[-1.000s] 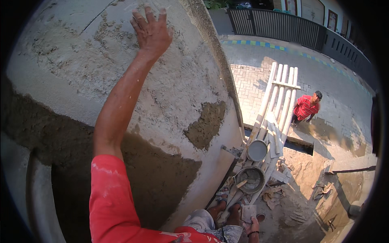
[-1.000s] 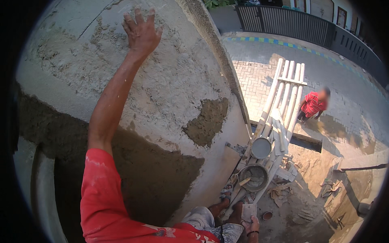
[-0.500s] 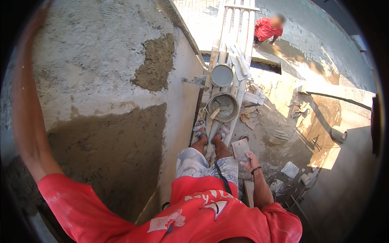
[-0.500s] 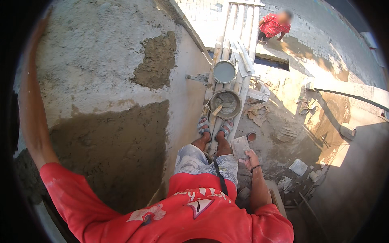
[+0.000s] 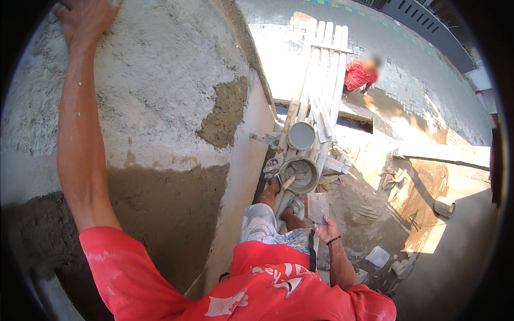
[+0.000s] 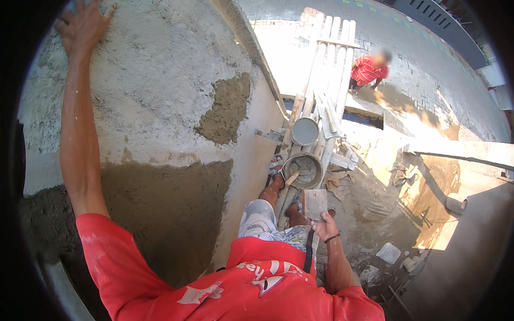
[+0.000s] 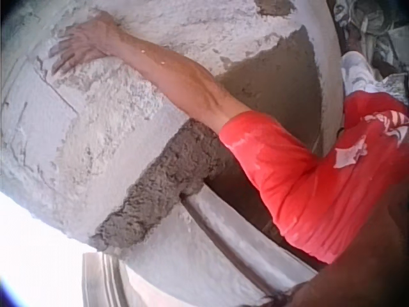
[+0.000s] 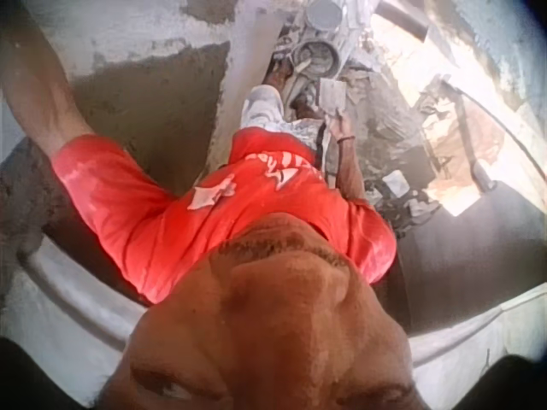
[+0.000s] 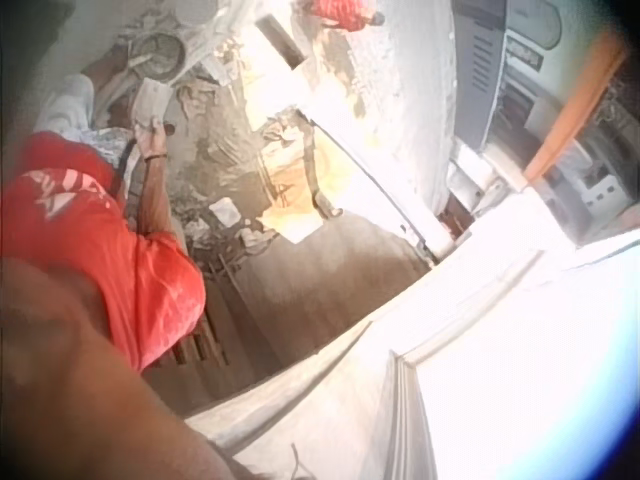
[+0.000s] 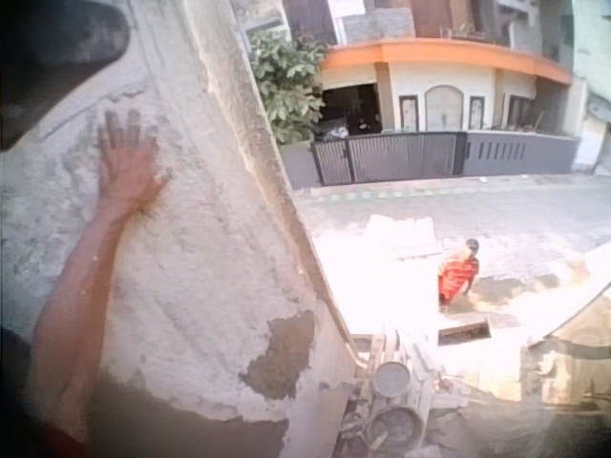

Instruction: The person applies mortar to an exterior wall using a trowel and then positions a stone brick onto the mortar-covered section.

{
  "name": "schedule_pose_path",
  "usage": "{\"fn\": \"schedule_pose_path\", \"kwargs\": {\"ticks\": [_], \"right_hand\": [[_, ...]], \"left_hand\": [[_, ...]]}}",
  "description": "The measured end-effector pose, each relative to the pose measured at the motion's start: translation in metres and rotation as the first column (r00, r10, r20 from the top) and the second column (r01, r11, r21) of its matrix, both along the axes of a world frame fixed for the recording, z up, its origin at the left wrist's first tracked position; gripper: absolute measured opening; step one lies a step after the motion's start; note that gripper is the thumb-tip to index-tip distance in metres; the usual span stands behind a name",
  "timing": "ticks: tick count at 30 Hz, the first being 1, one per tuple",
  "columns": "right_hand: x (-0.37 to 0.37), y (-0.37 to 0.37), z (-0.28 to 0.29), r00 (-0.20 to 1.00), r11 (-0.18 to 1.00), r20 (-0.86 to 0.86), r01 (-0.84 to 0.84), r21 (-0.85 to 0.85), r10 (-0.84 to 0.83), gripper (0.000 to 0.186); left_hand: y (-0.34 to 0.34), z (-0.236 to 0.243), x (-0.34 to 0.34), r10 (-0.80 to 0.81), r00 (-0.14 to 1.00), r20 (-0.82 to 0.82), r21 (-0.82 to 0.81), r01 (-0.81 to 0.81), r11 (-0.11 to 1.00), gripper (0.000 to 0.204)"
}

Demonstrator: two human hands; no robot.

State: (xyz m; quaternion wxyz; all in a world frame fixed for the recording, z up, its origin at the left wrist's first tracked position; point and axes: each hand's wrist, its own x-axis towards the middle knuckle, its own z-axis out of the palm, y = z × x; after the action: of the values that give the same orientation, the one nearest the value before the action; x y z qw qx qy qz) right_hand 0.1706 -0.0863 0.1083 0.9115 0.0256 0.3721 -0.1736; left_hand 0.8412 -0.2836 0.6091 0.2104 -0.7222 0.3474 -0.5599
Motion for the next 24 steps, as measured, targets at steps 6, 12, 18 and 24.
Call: {"fn": "schedule_pose_path", "kwargs": {"ticks": [6,12,18,24], "right_hand": [[0.12,-0.116,0.035,0.971,0.954,0.205,0.173,-0.243,-0.124,0.061],[0.261,-0.274,0.093,0.879,0.854,0.472,0.19,-0.484,0.072,0.063],[0.39,-0.392,0.248,0.957,0.418,0.251,0.171,-0.892,0.145,0.063],[0.492,-0.47,0.342,0.99,-0.27,0.001,-0.037,-0.962,-0.141,0.054]], "left_hand": [[-0.018,0.0,-0.039,0.227,0.973,-0.038,0.102,-0.222,0.97,0.071],[-0.008,0.017,-0.05,0.236,0.965,-0.114,0.101,-0.225,0.969,0.071],[-0.008,0.023,-0.05,0.163,0.967,-0.196,0.095,-0.147,0.985,0.068],[-0.007,0.024,-0.046,0.033,0.965,-0.261,0.031,-0.026,0.999,0.064]]}}
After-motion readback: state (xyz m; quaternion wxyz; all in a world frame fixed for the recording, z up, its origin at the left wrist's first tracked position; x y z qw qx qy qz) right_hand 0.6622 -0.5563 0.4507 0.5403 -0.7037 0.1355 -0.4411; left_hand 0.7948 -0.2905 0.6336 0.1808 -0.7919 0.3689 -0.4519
